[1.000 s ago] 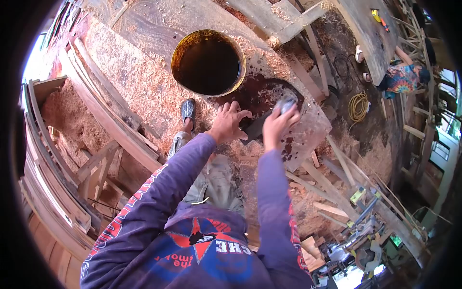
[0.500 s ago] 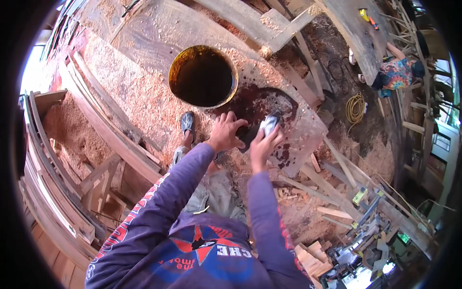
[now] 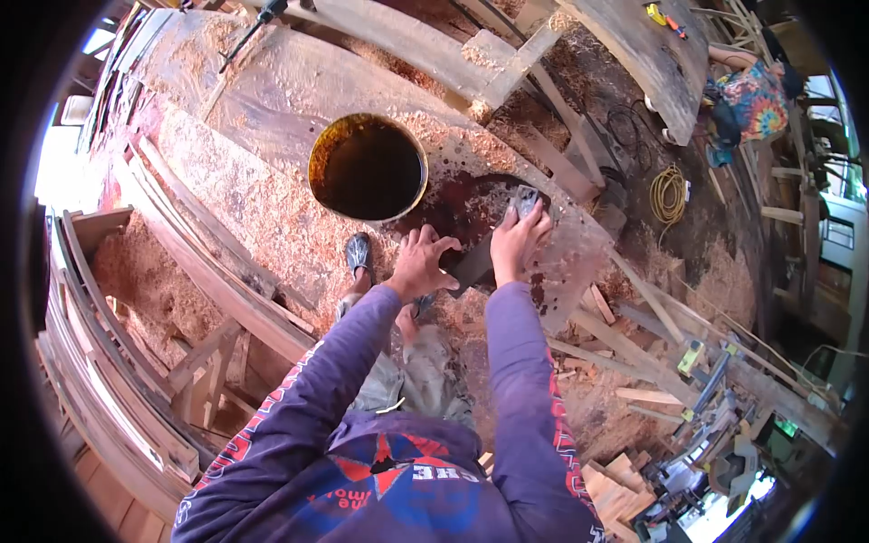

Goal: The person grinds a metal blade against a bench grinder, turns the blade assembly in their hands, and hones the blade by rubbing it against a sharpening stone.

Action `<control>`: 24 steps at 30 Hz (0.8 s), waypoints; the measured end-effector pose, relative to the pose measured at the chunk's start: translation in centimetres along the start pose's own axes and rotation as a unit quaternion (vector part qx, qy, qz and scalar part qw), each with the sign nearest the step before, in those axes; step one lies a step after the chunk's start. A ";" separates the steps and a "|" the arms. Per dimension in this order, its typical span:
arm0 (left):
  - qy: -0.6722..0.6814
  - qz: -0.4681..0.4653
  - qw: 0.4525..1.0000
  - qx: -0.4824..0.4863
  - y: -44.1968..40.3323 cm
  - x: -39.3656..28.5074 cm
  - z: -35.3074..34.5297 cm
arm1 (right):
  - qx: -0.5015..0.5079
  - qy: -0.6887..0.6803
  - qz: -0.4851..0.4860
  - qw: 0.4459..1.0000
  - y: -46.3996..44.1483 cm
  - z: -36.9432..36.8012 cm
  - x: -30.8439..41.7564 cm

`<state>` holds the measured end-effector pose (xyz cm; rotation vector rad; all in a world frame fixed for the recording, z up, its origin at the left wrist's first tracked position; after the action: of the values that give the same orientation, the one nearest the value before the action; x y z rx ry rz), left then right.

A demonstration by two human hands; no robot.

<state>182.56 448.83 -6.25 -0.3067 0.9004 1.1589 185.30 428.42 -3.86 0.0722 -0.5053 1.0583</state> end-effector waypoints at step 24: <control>0.620 -0.055 0.777 0.092 5.0 -17.7 11.1 | 0.344 -0.884 -0.188 0.254 7.0 21.6 12.8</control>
<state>181.20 446.31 15.03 -1.0070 2.0988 0.6322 176.53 435.98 19.53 2.3329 -1.8469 0.0653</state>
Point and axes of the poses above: each hand's wrist, its own y-axis away from the middle knuckle, its own z-axis out of the back of the hand, x = y × z, the point moved 10 cm from there along -y, towards the middle knuckle, and after that the axes turned 2 degrees about y, right-handed, at the moved point
